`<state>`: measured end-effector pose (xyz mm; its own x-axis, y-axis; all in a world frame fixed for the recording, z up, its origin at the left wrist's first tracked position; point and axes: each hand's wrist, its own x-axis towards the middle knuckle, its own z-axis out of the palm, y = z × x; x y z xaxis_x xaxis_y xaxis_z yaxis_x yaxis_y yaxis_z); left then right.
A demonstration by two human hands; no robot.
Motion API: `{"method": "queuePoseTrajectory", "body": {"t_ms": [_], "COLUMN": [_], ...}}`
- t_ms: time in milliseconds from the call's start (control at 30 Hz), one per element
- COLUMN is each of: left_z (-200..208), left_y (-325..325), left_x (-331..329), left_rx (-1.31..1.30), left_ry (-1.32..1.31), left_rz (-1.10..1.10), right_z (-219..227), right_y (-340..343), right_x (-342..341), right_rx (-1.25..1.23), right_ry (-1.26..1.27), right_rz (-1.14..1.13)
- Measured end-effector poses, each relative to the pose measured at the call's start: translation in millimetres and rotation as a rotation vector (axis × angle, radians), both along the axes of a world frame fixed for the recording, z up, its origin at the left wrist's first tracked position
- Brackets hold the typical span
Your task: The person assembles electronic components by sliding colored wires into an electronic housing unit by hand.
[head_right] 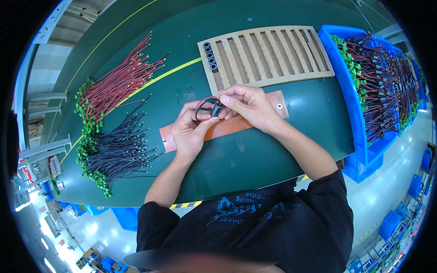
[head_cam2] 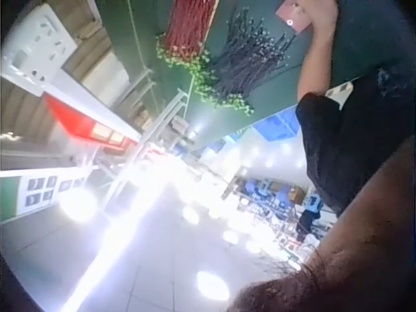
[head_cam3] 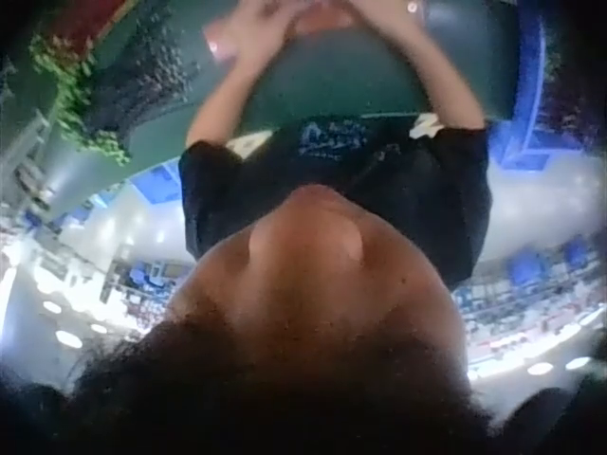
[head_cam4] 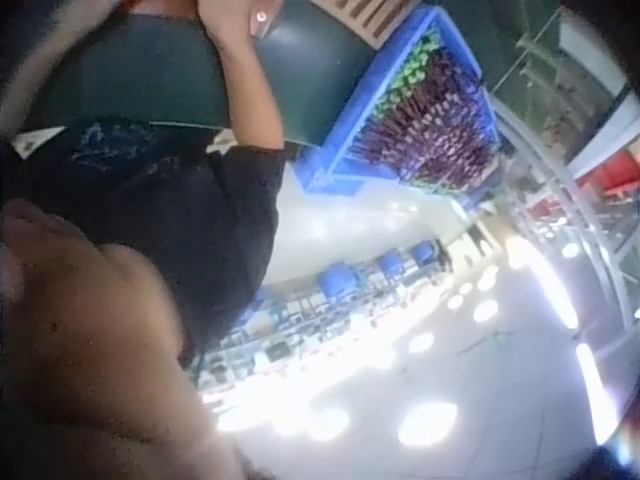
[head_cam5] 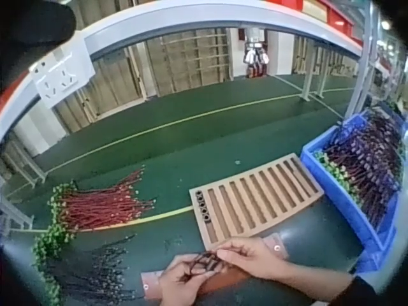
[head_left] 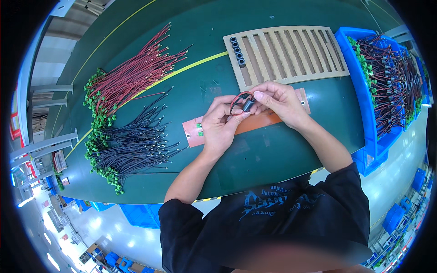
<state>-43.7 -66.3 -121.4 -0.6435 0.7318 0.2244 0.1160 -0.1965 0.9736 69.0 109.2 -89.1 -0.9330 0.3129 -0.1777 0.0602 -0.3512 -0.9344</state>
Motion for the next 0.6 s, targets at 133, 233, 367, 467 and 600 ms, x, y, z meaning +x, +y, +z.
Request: {"method": "queuePoseTrajectory", "body": {"t_ms": [133, 233, 367, 467, 600], "left_z": [0, 8, 12, 7, 6], "left_y": [2, 3, 0, -1, 2], "left_x": [2, 5, 6, 5, 7], "left_rx": [-0.003, -0.065, -0.192, -0.226, -0.109], "left_ry": [-0.013, -0.069, -0.01, -0.134, -0.139], "left_rz": [-0.016, -0.036, -0.065, -0.061, -0.07], "right_z": [-5, 1, 2, -3, -7], "right_y": [7, 6, -3, -7, -8], "right_x": [2, 3, 8, 11, 16], "right_rx": [0.082, 0.464, 0.631, 0.555, 0.579], "right_ry": [0.011, 0.079, 0.018, 0.008, 0.019], "right_rz": [0.063, 0.014, -0.009, -0.03, -0.109]}}
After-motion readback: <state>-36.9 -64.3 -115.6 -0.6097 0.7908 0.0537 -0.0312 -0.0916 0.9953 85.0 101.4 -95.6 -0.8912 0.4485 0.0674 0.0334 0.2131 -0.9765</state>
